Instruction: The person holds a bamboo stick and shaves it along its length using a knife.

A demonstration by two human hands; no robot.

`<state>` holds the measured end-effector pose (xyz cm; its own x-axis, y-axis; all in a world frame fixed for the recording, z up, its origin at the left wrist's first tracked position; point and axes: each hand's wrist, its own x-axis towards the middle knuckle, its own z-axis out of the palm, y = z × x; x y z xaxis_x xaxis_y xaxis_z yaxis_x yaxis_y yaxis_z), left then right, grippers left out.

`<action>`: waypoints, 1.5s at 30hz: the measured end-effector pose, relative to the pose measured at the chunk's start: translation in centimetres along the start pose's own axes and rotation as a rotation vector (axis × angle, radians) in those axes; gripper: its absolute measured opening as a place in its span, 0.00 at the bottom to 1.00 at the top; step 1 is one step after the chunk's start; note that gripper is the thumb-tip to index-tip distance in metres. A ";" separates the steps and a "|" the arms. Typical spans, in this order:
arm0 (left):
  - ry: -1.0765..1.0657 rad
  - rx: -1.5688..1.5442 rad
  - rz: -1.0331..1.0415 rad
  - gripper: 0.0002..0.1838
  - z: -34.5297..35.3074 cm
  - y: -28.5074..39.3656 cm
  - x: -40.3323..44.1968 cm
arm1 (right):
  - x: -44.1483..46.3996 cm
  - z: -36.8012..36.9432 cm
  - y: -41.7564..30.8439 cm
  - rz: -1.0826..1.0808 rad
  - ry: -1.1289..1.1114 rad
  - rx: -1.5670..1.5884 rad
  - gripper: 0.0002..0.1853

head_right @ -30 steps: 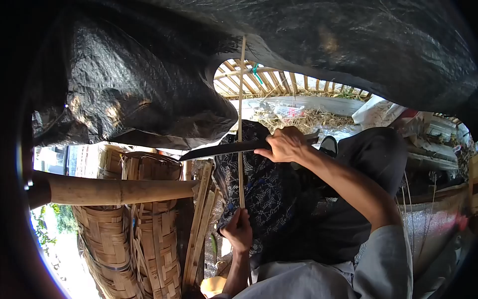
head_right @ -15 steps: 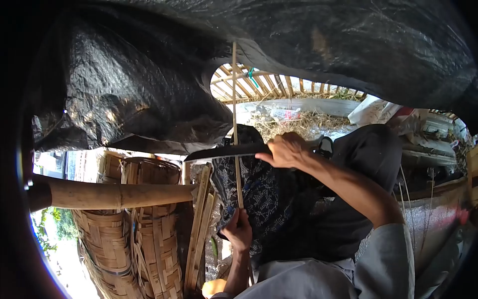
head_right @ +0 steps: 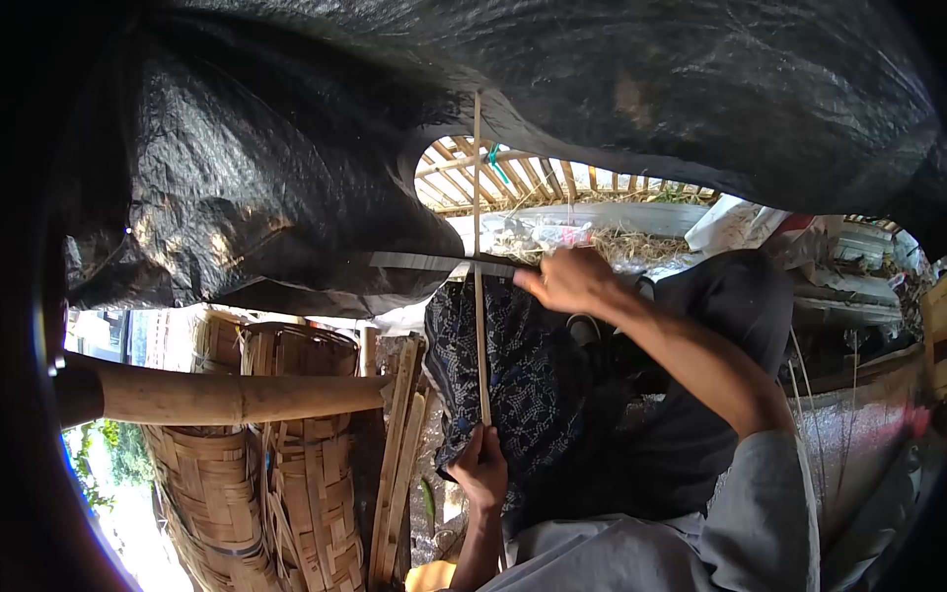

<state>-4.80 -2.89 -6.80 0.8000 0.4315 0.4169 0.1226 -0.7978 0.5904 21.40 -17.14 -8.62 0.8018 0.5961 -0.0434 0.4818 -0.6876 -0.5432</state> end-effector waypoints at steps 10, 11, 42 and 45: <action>0.009 -0.017 0.038 0.07 0.1 -0.4 -0.2 | -7.4 2.9 -5.8 -0.603 -0.090 -0.155 0.35; 0.011 -0.019 0.037 0.07 0.2 -0.6 -0.2 | -7.2 2.6 -5.9 -0.611 -0.150 -0.173 0.36; -0.357 -0.337 -0.565 0.12 -5.7 -3.1 -5.7 | -1.9 2.7 -0.7 -0.423 0.217 -0.294 0.37; -0.386 -0.351 -0.506 0.11 -7.3 -3.3 -7.9 | 1.8 -1.7 0.4 0.168 -0.201 -0.139 0.36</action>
<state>-15.81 -0.62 -7.04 0.8534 0.4806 -0.2018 0.3890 -0.3295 0.8603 23.61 -17.00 -7.51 0.7952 0.5294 -0.2955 0.4031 -0.8257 -0.3946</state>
